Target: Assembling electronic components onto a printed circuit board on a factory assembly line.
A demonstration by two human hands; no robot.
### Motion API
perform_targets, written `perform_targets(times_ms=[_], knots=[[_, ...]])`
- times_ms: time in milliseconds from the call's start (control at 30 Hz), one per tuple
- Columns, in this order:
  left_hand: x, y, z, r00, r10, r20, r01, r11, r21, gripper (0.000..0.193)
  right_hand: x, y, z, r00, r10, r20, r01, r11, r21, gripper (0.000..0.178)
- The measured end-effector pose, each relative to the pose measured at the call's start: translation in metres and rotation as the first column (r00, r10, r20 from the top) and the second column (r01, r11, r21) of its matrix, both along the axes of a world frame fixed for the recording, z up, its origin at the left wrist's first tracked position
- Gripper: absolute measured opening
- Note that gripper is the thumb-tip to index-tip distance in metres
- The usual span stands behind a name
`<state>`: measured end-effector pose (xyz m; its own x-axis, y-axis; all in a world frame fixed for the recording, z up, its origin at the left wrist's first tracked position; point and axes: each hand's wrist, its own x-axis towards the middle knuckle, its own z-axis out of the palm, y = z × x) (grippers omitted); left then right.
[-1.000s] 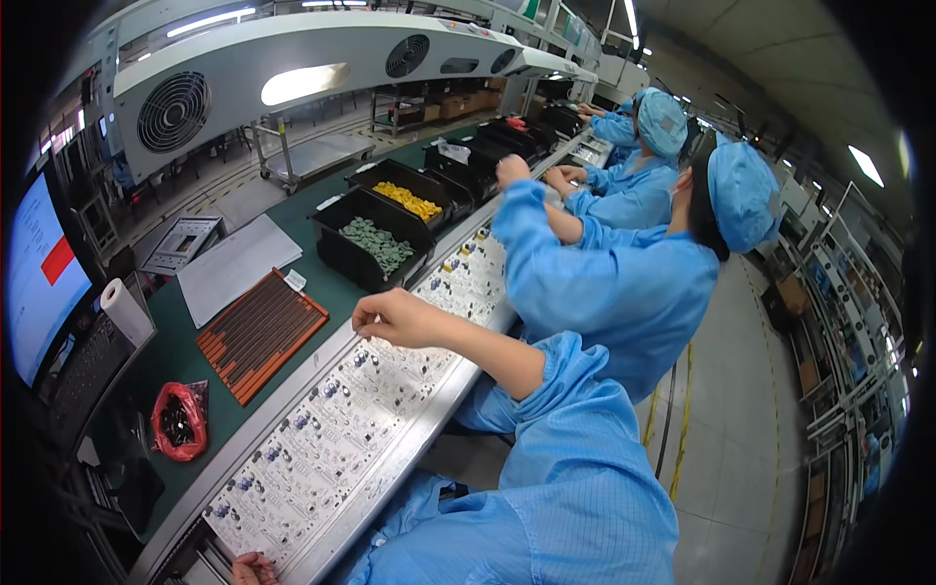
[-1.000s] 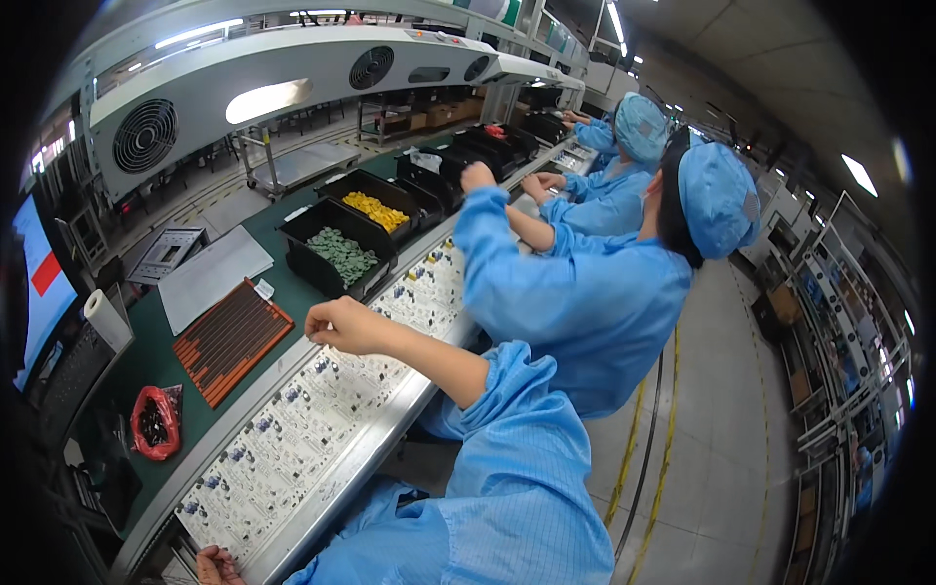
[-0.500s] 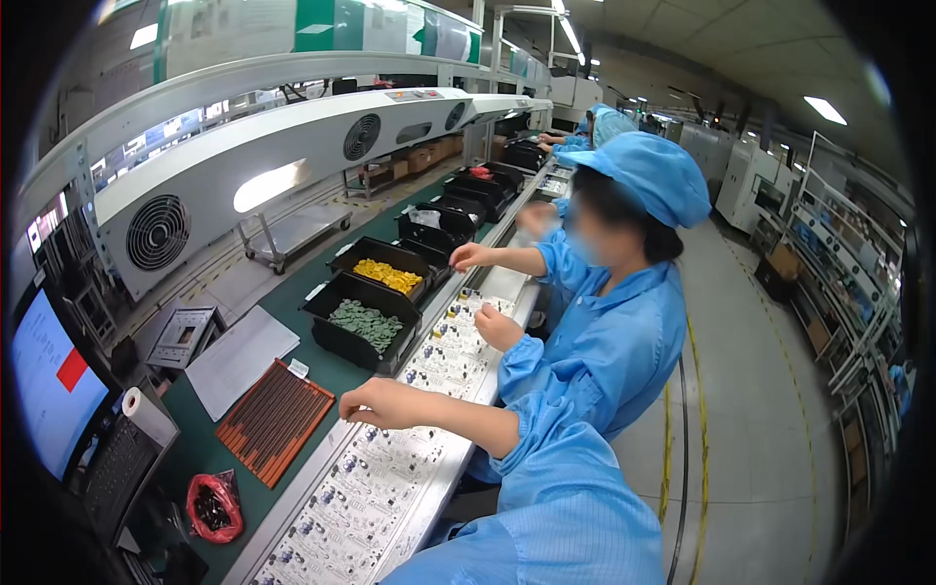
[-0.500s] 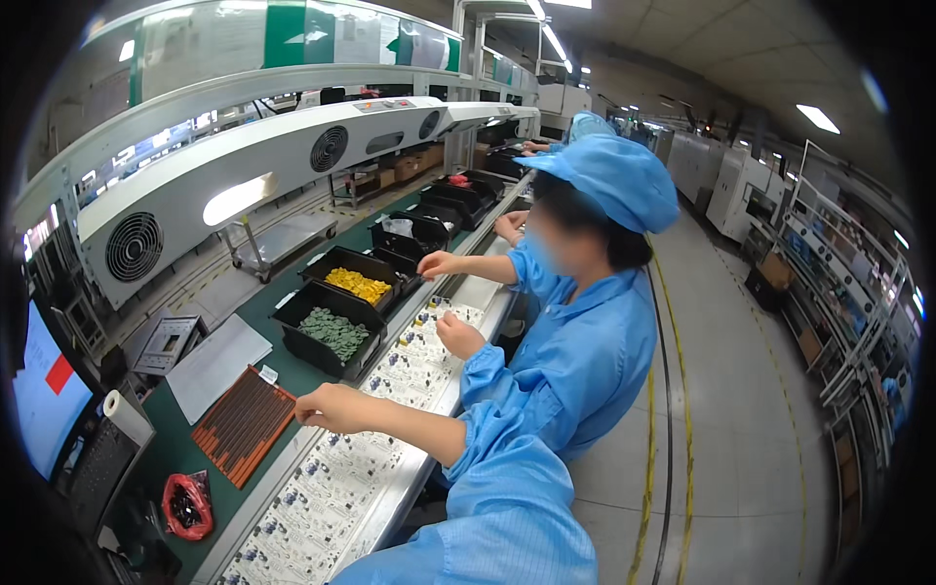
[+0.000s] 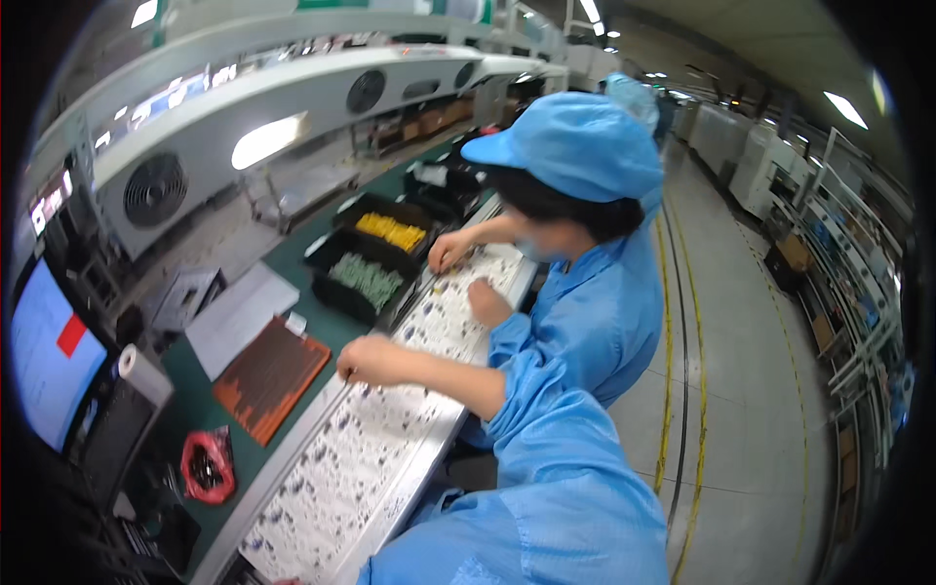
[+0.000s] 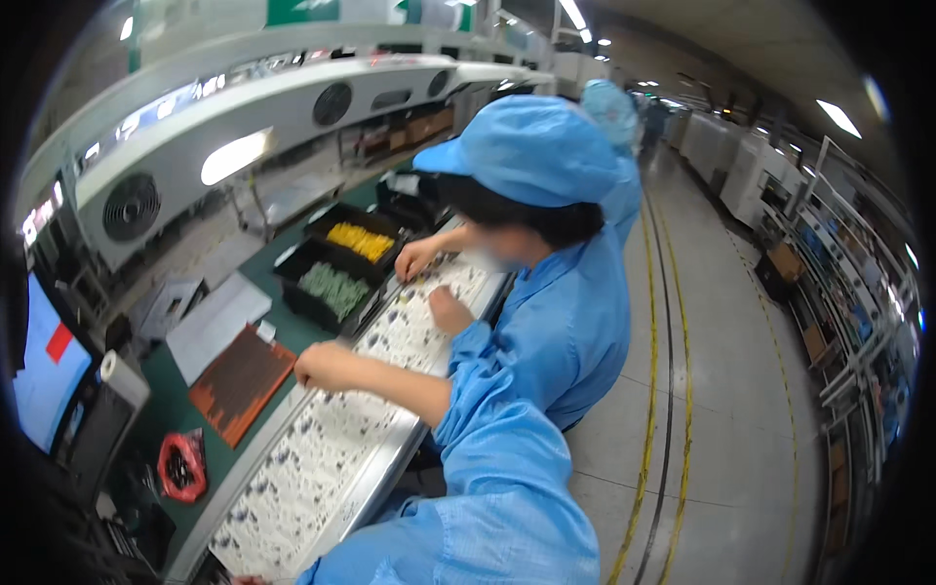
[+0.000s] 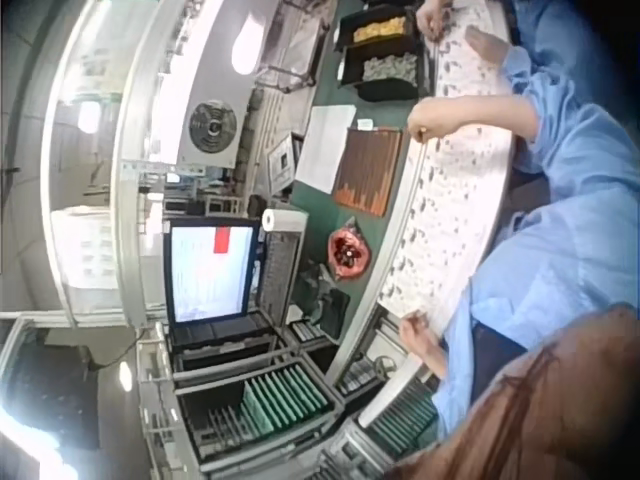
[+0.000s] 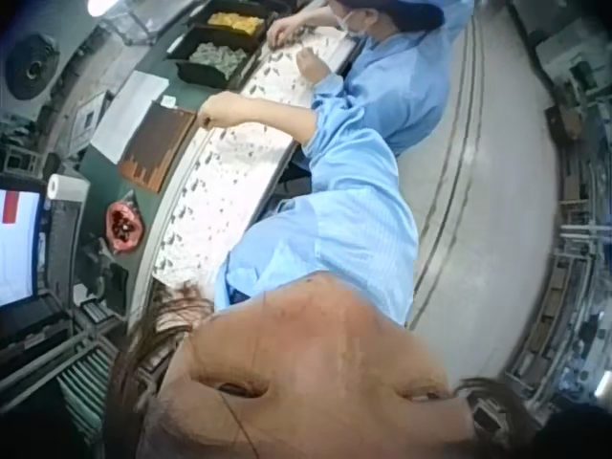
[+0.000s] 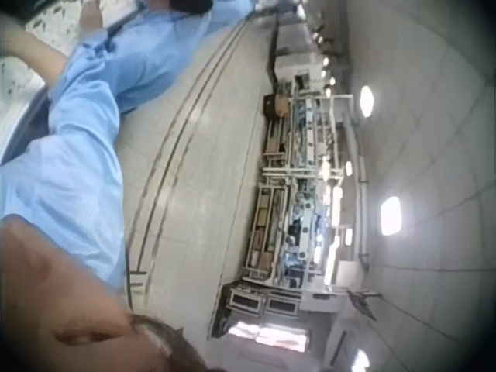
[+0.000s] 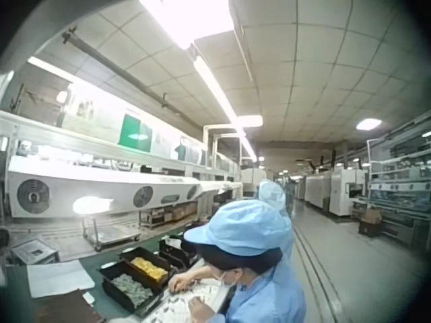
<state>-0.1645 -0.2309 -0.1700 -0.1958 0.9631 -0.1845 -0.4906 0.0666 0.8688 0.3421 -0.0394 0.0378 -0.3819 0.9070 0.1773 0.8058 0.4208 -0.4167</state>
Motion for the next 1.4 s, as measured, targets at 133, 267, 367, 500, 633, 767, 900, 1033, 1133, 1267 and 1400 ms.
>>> perform_targets(times_ms=[133, 267, 367, 500, 633, 767, 900, 1033, 1133, 1267, 1400], knots=[[0.054, -0.011, 0.072, 0.875, 0.045, -0.482, 0.044, 0.984, 0.172, 0.026, 0.037, 0.008, -0.015, 0.999, -0.013, 0.045, 0.01, 0.997, 0.076, 0.01], [0.086, -0.014, 0.104, 0.979, 0.003, -0.202, 0.034, 0.984, 0.175, 0.033, 0.045, 0.011, -0.008, 0.999, 0.042, -0.031, -0.041, 0.999, 0.024, 0.008], [0.086, -0.023, 0.11, 0.978, -0.014, -0.207, 0.053, 0.982, 0.18, 0.034, 0.033, 0.016, -0.016, 0.997, 0.079, -0.013, -0.079, 0.997, -0.01, 0.008], [0.089, -0.021, 0.116, 0.976, -0.055, -0.212, 0.101, 0.972, 0.212, 0.034, 0.026, 0.02, -0.023, 0.997, 0.078, 0.028, -0.078, 0.997, -0.005, 0.008], [0.091, -0.02, 0.117, 0.971, -0.057, -0.232, 0.106, 0.973, 0.204, 0.034, 0.025, 0.026, -0.032, 0.993, 0.102, 0.058, -0.103, 0.994, 0.019, 0.008], [0.092, -0.016, 0.117, 0.967, -0.056, -0.248, 0.105, 0.976, 0.191, 0.034, 0.027, 0.033, -0.039, 0.988, 0.123, 0.099, -0.128, 0.99, 0.054, 0.008], [0.092, -0.014, 0.117, 0.963, -0.061, -0.261, 0.114, 0.975, 0.192, 0.034, 0.027, 0.037, -0.044, 0.98, 0.146, 0.132, -0.156, 0.985, 0.068, 0.008], [0.092, -0.014, 0.117, 0.964, -0.064, -0.259, 0.116, 0.975, 0.191, 0.034, 0.027, 0.038, -0.047, 0.979, 0.157, 0.13, -0.167, 0.984, 0.068, 0.008], [0.092, -0.014, 0.117, 0.964, -0.064, -0.258, 0.114, 0.976, 0.186, 0.034, 0.026, 0.038, -0.047, 0.976, 0.164, 0.143, -0.174, 0.983, 0.064, 0.008], [0.092, -0.014, 0.117, 0.964, -0.063, -0.259, 0.113, 0.977, 0.183, 0.034, 0.026, 0.038, -0.047, 0.969, 0.169, 0.18, -0.182, 0.981, 0.058, 0.008], [0.092, -0.014, 0.117, 0.963, -0.065, -0.261, 0.114, 0.977, 0.179, 0.034, 0.027, 0.038, -0.049, 0.969, 0.167, 0.182, -0.183, 0.98, 0.075, 0.007]])
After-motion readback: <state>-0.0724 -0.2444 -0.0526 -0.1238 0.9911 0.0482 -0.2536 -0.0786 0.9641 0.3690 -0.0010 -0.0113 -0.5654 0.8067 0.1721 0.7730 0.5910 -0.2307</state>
